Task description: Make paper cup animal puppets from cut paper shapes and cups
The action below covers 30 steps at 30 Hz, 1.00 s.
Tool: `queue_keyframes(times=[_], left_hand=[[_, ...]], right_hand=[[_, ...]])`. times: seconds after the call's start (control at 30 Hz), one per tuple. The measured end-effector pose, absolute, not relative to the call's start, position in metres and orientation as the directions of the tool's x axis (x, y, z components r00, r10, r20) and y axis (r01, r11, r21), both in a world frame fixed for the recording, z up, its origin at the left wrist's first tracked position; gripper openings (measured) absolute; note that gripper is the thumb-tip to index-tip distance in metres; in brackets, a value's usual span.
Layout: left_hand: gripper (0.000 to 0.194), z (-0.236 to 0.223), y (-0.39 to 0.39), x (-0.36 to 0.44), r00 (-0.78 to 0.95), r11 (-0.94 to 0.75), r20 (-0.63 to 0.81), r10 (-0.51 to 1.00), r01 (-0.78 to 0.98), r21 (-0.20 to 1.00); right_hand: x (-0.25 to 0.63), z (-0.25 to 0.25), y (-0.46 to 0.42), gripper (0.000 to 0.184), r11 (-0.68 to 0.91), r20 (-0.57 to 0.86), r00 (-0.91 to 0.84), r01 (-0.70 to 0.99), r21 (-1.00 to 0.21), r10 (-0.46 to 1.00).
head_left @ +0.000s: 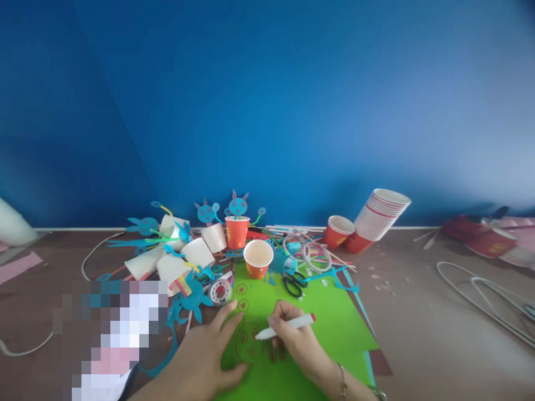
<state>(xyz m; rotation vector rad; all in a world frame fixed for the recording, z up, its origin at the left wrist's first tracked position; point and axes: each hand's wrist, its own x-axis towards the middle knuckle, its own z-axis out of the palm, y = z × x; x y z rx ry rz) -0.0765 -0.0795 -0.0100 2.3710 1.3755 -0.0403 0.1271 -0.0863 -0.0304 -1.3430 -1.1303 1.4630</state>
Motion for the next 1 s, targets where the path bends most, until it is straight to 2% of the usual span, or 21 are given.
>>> queue_keyframes(times=[0.17, 0.4, 0.47, 0.57, 0.7, 0.77, 0.83, 0.9, 0.93, 1.0], left_hand=[[0.058, -0.009, -0.077, -0.073, 0.505, -0.451, -0.196, 0.840, 0.853, 0.262], [0.047, 0.008, -0.077, -0.058, 0.518, -0.494, -0.187, 0.835, 0.854, 0.161], [0.039, 0.015, -0.074, -0.054, 0.527, -0.507, -0.132, 0.840, 0.847, 0.159], [0.033, 0.020, -0.064, -0.049, 0.487, -0.484, 0.021, 0.873, 0.861, 0.157], [0.025, 0.014, -0.051, -0.039, 0.482, -0.508, 0.163, 0.861, 0.834, 0.214], [0.022, 0.007, -0.048, -0.031, 0.507, -0.539, 0.185, 0.842, 0.802, 0.257], [0.021, 0.000, -0.046, -0.022, 0.535, -0.562, 0.173, 0.827, 0.773, 0.295], [0.021, -0.005, -0.045, -0.016, 0.551, -0.570, 0.156, 0.820, 0.756, 0.322], [0.021, -0.007, -0.045, -0.014, 0.553, -0.570, 0.153, 0.819, 0.751, 0.334], [0.020, -0.009, -0.043, -0.011, 0.548, -0.562, 0.151, 0.823, 0.746, 0.356]], right_hand=[[0.130, -0.024, -0.079, 0.039, -0.193, -0.202, 0.055, -0.144, -0.971, 0.978], [0.143, -0.014, -0.070, 0.041, -0.067, -0.117, 0.296, -0.176, -0.982, 0.948], [0.147, -0.012, -0.068, 0.038, -0.037, -0.095, 0.340, -0.175, -0.984, 0.936], [0.154, -0.008, -0.066, 0.035, 0.043, -0.018, 0.403, -0.142, -0.989, 0.915], [0.173, -0.003, -0.056, 0.041, 0.150, 0.080, 0.554, -0.082, -0.985, 0.829], [0.185, 0.000, -0.048, 0.047, 0.138, 0.088, 0.538, -0.054, -0.989, 0.838], [0.197, 0.001, -0.039, 0.051, 0.075, 0.080, 0.450, 0.029, -0.997, 0.889], [0.208, 0.002, -0.028, 0.048, 0.061, 0.155, 0.354, 0.263, -0.963, 0.922], [0.212, 0.002, -0.022, 0.041, 0.104, 0.241, 0.281, 0.427, -0.898, 0.929], [0.220, 0.003, -0.007, 0.026, 0.228, 0.417, 0.058, 0.765, -0.602, 0.907]])
